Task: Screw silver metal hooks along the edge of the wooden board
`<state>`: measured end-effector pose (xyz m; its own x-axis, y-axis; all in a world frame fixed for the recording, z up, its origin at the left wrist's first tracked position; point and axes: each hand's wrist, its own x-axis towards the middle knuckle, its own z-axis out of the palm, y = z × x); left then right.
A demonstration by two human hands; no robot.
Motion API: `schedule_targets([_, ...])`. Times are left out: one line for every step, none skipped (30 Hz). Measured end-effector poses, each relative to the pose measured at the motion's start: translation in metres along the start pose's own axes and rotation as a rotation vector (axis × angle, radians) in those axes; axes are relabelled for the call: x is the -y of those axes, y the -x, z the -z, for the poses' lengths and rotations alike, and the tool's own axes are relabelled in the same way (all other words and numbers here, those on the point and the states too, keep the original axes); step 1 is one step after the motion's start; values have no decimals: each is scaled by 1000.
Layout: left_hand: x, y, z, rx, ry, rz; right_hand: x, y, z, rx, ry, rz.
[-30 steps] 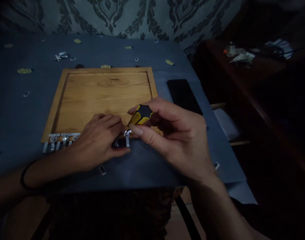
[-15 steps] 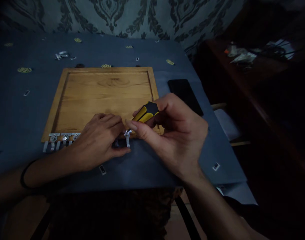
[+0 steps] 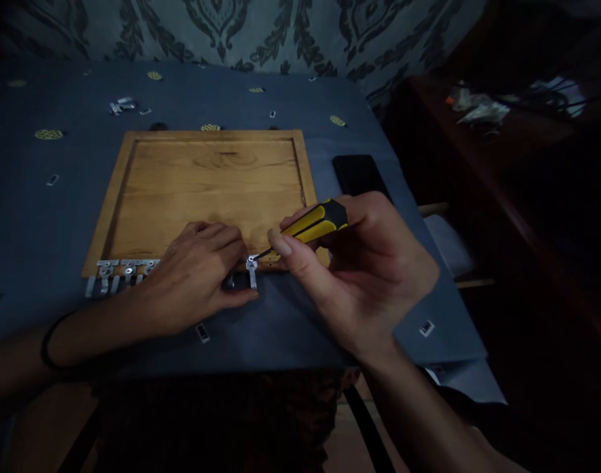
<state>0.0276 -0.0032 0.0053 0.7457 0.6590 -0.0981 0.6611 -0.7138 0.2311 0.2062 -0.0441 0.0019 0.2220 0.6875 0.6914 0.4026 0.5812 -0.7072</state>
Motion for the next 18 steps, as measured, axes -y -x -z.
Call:
schedule_targets([0, 0, 0, -1, -3, -2, 0, 1, 0, 1, 5, -3])
schedule_targets([0, 0, 0, -1, -5, -3, -1, 2, -1, 1, 8, -4])
schedule_targets([0, 0, 0, -2, -6, -4, -1, 2, -1, 1, 12, -13])
schedule_targets([0, 0, -1, -5, -6, -5, -1, 2, -1, 1, 16, -27])
schedule_targets([0, 0, -1, -10, -5, -7, -1, 2, -1, 0, 19, -35])
schedule_targets([0, 0, -1, -17, -5, -9, -1, 2, -1, 0, 23, -38])
schedule_targets([0, 0, -1, -21, -4, -11, 0, 2, -1, 6, 25, -34])
schedule_targets([0, 0, -2, -22, -3, -12, 0, 2, -1, 10, 25, -31])
schedule_targets([0, 0, -2, -22, -4, -12, 1, 2, -2, 11, 27, -36])
schedule_targets([0, 0, -2, -20, -5, -11, 3, 2, -2, 13, 33, -48])
schedule_targets([0, 0, -2, -17, -5, -10, 4, 2, -3, 12, 42, -71])
schedule_targets([0, 0, -2, -15, -5, -9, 5, 3, -3, 12, 55, -96])
schedule_targets([0, 0, -2, -14, -5, -8, 6, 3, -4, 13, 68, -116])
schedule_targets([0, -1, -2, -12, -4, -8, 7, 3, -4, 20, 74, -124])
schedule_targets([0, -1, -2, -9, -3, -7, 8, 2, -3, 31, 72, -128])
schedule_targets([0, -1, -2, -8, -4, -5, 8, 1, -3, 48, 58, -130])
schedule_targets([0, -1, -2, -11, -4, -4, 8, -1, -1, 72, 38, -138])
schedule_targets([0, -1, -2, -13, -4, -4, 8, -3, 0, 107, 16, -153])
